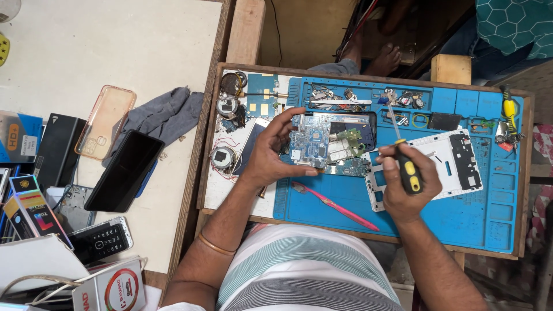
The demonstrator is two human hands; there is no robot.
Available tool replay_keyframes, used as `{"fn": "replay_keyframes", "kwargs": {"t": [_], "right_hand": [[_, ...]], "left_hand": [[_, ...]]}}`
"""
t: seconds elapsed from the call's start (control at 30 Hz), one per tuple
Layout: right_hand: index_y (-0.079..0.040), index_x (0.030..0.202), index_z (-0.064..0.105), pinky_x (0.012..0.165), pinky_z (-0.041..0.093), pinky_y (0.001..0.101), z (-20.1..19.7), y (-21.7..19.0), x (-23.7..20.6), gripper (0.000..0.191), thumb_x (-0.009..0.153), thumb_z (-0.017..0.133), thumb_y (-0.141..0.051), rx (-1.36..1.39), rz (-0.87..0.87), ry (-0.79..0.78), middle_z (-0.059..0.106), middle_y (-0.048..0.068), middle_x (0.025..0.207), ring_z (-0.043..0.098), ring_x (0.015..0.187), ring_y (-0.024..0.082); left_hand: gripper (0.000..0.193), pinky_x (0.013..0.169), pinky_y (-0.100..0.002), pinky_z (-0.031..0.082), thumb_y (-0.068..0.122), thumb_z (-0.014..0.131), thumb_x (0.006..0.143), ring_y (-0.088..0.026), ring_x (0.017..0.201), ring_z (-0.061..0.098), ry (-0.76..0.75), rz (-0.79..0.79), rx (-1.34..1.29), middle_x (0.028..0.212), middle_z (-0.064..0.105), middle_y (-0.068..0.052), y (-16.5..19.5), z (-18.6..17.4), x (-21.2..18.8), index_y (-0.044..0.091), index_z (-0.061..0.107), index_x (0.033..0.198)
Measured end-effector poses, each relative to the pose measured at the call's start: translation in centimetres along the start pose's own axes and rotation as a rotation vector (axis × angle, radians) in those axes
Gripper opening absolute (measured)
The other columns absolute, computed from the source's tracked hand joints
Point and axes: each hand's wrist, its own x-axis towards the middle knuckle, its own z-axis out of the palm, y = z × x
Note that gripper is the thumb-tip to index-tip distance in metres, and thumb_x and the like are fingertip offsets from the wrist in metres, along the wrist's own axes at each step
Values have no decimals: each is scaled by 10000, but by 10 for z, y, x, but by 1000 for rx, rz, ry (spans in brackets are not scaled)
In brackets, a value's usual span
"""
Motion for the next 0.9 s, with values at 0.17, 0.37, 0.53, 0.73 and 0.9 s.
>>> {"fn": "replay_keyframes", "kwargs": {"t": [0.17, 0.37, 0.53, 0.73, 0.9], "right_hand": [[-14, 1359, 574, 892, 632, 291, -2, 5, 8, 365, 1036, 715, -110, 200, 145, 37, 713, 178, 1200, 730, 973, 181], [32, 1307, 600, 953, 615, 329, 0, 5, 5, 337, 995, 726, 31, 209, 338, -106, 703, 188, 1151, 720, 1091, 216], [23, 1314, 599, 915, 635, 316, -2, 5, 7, 400, 941, 733, 73, 318, 421, -116, 701, 152, 1131, 722, 977, 176], [12, 1319, 601, 906, 628, 289, -1, 5, 8, 455, 900, 764, 85, 313, 428, -127, 699, 150, 1157, 713, 1016, 156], [2, 1315, 599, 880, 638, 283, 0, 3, 8, 474, 881, 774, 77, 255, 450, -162, 702, 151, 1142, 723, 1028, 160]], "left_hand": [[1128, 1166, -390, 506, 37, 980, 612, -191, 1281, 624, -161, -92, -158, 1372, 658, -101, 5, -1, 1, 98, 424, 1592], [1120, 1102, -337, 570, -22, 911, 734, -170, 1259, 663, -344, -194, -301, 1416, 662, -146, 11, 0, -1, 121, 286, 1652], [954, 820, -300, 660, -32, 796, 848, -176, 967, 751, -206, -252, -354, 1204, 727, -189, 6, -2, 2, 103, 289, 1646], [720, 808, -307, 659, 16, 720, 963, -189, 933, 755, -150, -202, -341, 1145, 738, -165, -6, -4, 3, 37, 382, 1599], [655, 833, -303, 639, 61, 690, 1004, -189, 960, 756, -123, -173, -336, 1098, 749, -151, -7, -5, 3, 35, 400, 1591]]}}
